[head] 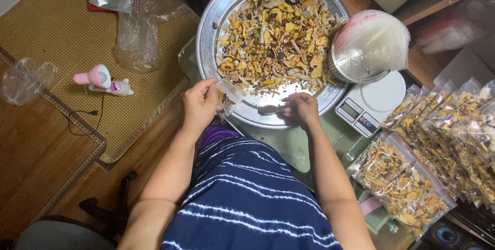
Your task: Packaging dried food items into small plastic bags using a spoon and a scale
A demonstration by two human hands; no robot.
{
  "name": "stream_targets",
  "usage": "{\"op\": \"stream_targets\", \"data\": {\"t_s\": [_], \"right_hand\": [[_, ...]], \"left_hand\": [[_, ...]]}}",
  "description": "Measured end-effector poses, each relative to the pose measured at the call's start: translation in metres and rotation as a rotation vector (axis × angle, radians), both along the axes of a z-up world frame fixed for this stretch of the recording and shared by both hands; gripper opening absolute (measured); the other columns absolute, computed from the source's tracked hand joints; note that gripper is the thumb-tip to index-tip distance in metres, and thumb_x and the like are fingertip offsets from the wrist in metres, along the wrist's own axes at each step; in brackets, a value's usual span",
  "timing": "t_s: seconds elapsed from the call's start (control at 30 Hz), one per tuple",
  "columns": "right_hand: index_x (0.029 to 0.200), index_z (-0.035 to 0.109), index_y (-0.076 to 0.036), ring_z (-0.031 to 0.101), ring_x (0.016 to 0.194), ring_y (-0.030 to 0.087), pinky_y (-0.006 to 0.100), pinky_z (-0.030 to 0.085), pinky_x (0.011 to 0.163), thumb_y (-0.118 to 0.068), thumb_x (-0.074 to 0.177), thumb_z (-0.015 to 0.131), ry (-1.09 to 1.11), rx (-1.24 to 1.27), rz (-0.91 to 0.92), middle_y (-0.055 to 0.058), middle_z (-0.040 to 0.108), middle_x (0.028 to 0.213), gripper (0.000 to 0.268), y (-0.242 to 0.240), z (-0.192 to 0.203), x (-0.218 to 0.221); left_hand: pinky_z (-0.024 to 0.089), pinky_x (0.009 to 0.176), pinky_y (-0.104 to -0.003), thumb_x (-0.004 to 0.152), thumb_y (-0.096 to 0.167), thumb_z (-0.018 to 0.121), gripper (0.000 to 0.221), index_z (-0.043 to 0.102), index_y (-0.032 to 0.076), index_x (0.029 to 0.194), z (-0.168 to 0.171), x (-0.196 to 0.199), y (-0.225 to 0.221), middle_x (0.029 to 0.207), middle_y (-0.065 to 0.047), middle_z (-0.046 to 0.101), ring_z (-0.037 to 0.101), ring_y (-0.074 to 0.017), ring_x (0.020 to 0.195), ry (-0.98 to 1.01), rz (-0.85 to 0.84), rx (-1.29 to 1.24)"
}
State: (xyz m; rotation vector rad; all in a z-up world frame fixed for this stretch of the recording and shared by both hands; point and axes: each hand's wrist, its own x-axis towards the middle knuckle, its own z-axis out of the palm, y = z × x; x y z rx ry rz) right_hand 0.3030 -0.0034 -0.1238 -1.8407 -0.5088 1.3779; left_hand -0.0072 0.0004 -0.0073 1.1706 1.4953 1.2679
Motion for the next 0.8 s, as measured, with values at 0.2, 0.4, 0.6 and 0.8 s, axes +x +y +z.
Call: {"op": "stream_targets", "data": {"t_s": [0.2,0.4,0.6,0.8], "right_hand": [[0.1,0.066,-0.001,0.075,0.063,0.029,0.046,0.068,0.057,-0.005,0.09,0.06,0.1,-0.04,-0.118,0.019,0.067,0.079,0.012,0.023,-0.029,0.012],[0.106,0.07,-0.002,0.077,0.065,0.032,0.049,0.07,0.059,-0.004,0.09,0.059,0.097,0.118,-0.242,0.024,0.073,0.086,0.019,0.053,-0.063,0.021],[0.126,0.063,0.0,0.078,0.085,0.033,0.05,0.07,0.078,-0.006,0.097,0.059,0.187,0.26,-0.27,0.022,0.072,0.107,0.03,0.049,-0.043,0.012],[0.122,0.066,-0.001,0.078,0.082,0.038,0.052,0.07,0.076,-0.005,0.096,0.063,0.235,0.32,-0.319,0.026,0.073,0.109,0.027,0.038,-0.037,0.019]], "left_hand": [[0.056,0.035,-0.026,0.094,-0.003,0.059,0.022,0.073,-0.004,0.111,0.005,0.001,-0.002,0.099,-0.023,0.075,0.069,-0.0248,0.048,-0.012,0.002,-0.024],[0.055,0.032,-0.026,0.093,-0.003,0.059,0.022,0.074,-0.005,0.109,0.005,0.005,-0.003,0.099,-0.024,0.074,0.068,-0.0263,0.046,-0.009,-0.002,-0.043],[0.054,0.031,-0.026,0.092,-0.002,0.06,0.021,0.074,-0.005,0.107,-0.003,0.01,-0.003,0.098,-0.024,0.074,0.068,-0.027,0.046,-0.034,-0.008,-0.054],[0.055,0.03,-0.027,0.092,0.0,0.059,0.022,0.074,-0.005,0.108,-0.003,0.015,-0.002,0.087,-0.022,0.076,0.068,-0.0278,0.045,-0.063,-0.043,-0.102]]}}
